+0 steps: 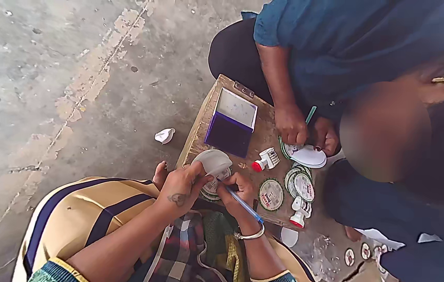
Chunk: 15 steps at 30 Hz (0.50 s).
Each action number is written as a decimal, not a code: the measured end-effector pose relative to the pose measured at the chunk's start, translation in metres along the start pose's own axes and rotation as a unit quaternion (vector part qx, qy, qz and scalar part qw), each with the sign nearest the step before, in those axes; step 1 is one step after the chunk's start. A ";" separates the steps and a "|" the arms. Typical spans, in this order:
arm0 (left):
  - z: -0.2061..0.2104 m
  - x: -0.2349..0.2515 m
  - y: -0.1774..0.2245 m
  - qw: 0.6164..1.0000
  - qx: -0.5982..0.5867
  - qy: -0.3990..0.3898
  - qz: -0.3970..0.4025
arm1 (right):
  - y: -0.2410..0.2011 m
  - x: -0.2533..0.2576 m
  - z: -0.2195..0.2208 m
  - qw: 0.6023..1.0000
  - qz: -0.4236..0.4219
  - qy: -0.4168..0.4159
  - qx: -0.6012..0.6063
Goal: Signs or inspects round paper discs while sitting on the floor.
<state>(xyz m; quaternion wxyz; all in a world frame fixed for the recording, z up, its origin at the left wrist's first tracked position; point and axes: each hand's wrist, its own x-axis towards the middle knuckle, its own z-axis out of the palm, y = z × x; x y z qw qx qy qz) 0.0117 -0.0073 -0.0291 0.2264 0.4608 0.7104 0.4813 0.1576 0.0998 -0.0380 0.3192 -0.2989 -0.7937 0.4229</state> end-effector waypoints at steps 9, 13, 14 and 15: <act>0.001 0.001 -0.001 1.000 -0.012 0.005 -0.017 | -0.006 0.000 0.000 0.999 0.024 0.016 0.029; 0.003 0.000 -0.002 1.000 0.001 0.027 -0.010 | -0.006 0.001 0.001 0.999 0.029 0.001 0.024; 0.004 0.000 -0.002 0.999 0.009 0.034 -0.004 | -0.005 0.001 0.001 1.000 0.022 -0.004 0.018; 0.005 -0.001 -0.003 0.999 0.017 0.041 0.002 | -0.004 0.001 0.001 1.000 0.015 -0.006 0.010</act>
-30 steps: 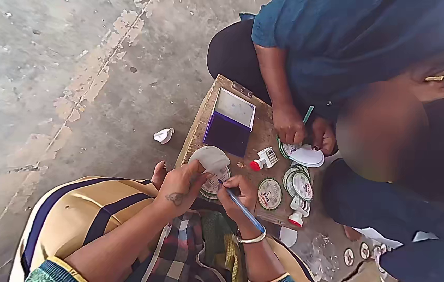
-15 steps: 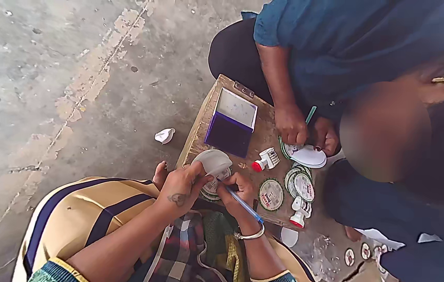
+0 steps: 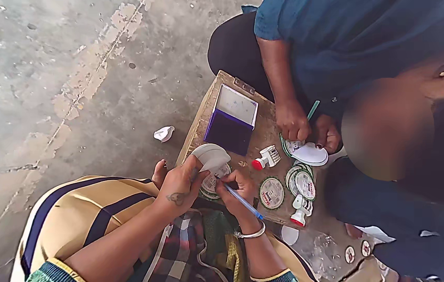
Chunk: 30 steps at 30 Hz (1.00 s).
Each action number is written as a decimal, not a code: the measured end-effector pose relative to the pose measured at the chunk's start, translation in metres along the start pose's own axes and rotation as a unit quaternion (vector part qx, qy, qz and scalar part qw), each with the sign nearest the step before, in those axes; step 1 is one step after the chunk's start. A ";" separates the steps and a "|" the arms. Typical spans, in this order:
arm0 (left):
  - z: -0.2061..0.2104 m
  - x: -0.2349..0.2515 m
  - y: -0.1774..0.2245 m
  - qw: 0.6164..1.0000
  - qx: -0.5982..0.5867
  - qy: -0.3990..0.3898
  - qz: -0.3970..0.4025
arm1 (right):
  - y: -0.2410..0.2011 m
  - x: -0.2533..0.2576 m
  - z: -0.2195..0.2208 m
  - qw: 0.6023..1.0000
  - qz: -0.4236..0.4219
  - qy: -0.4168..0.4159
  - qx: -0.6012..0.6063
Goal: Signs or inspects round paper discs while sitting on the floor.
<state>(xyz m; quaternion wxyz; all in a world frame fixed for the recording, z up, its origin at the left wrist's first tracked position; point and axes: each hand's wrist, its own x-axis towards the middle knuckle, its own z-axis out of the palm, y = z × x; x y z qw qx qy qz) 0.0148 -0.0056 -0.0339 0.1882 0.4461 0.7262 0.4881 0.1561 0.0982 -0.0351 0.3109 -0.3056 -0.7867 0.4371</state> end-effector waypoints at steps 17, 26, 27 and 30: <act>0.000 0.001 0.005 1.000 0.021 -0.003 -0.001 | -0.001 0.002 0.002 0.999 0.013 0.016 -0.028; 0.000 0.000 0.003 1.000 0.030 -0.002 0.002 | -0.002 0.003 0.003 0.999 0.034 0.009 -0.026; 0.000 0.001 0.004 1.000 0.030 -0.006 0.001 | -0.002 0.003 0.004 0.999 0.035 0.016 -0.034; 0.000 0.001 0.003 1.000 0.029 -0.007 0.003 | -0.002 0.003 0.004 0.999 0.029 0.017 -0.030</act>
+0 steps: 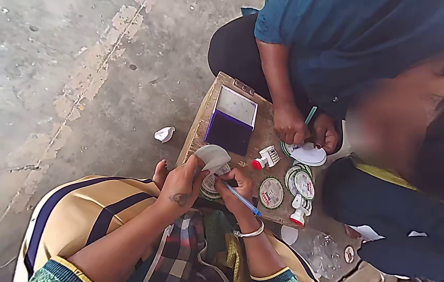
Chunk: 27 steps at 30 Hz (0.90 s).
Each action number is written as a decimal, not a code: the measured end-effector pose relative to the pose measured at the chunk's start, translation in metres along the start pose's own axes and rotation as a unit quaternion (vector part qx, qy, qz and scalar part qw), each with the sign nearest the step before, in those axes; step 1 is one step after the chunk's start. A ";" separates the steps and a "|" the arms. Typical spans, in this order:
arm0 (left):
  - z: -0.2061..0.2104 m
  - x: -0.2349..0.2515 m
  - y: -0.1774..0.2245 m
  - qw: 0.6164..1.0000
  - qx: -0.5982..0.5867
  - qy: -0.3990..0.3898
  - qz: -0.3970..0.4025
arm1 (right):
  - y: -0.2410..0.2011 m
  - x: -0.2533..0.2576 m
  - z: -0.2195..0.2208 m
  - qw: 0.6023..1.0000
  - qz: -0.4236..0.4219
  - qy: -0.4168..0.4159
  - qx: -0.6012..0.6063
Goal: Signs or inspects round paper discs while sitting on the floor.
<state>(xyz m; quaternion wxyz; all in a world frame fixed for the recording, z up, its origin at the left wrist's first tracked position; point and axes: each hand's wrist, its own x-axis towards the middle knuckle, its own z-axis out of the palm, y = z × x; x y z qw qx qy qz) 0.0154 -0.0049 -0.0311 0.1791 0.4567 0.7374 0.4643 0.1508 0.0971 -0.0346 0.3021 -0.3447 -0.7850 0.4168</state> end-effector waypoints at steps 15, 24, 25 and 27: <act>0.001 0.000 0.000 1.000 0.001 0.007 0.006 | 0.003 -0.001 0.002 1.000 0.007 0.024 0.000; 0.002 -0.002 0.001 1.000 -0.009 0.006 -0.006 | 0.004 -0.002 0.001 1.000 0.014 0.020 0.007; 0.002 -0.002 0.001 1.000 -0.008 0.004 -0.007 | 0.004 -0.002 0.001 1.000 0.017 0.020 0.002; 0.001 0.000 0.000 1.000 -0.002 0.009 -0.003 | 0.003 0.000 0.002 1.000 0.009 0.030 -0.002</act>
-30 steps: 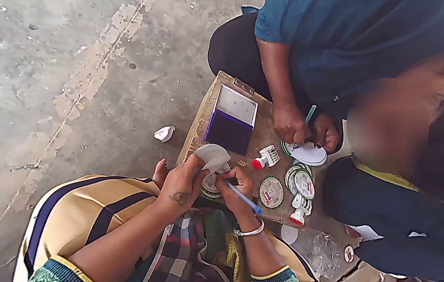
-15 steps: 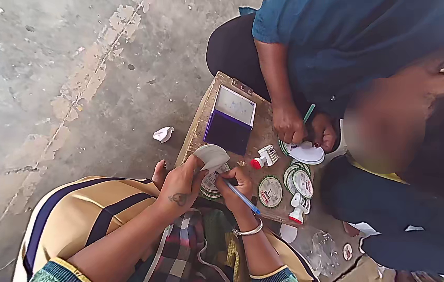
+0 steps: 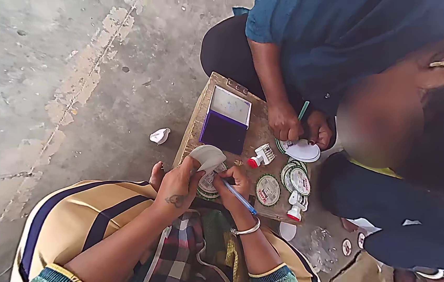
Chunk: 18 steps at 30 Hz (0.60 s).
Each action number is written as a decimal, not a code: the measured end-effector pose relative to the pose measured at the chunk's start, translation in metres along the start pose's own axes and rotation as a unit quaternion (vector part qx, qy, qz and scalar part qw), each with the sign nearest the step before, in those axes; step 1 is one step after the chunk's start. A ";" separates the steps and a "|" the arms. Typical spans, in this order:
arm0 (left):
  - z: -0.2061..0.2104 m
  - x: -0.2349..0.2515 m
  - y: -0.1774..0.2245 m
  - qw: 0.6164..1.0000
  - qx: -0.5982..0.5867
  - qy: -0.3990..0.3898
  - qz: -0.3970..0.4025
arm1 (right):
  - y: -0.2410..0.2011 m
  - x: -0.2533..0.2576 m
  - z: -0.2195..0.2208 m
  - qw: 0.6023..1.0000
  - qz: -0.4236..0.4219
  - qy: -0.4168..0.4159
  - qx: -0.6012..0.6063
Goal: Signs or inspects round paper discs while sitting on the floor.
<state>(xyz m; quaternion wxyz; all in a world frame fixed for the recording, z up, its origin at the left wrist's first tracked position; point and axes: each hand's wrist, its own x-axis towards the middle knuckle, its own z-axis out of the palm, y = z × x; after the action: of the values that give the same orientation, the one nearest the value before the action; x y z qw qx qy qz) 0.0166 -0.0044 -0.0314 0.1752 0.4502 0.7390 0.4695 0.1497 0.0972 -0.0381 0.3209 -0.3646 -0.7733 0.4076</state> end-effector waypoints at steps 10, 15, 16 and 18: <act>0.000 0.000 0.000 1.000 0.001 -0.005 0.006 | -0.002 -0.001 -0.001 1.000 0.008 0.004 -0.005; 0.001 -0.001 0.000 1.000 0.004 0.000 0.011 | -0.001 -0.002 0.000 1.000 0.009 0.006 -0.003; 0.000 0.000 0.000 1.000 0.003 0.002 0.013 | -0.001 -0.001 0.000 1.000 0.004 0.007 -0.001; 0.000 -0.001 -0.001 1.000 0.003 0.004 0.015 | 0.000 -0.001 0.000 1.000 -0.001 0.004 -0.003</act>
<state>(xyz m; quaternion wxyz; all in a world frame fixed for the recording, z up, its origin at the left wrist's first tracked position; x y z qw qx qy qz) 0.0170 -0.0048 -0.0322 0.1639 0.4602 0.7344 0.4712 0.1499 0.0964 -0.0382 0.3235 -0.3664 -0.7734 0.4036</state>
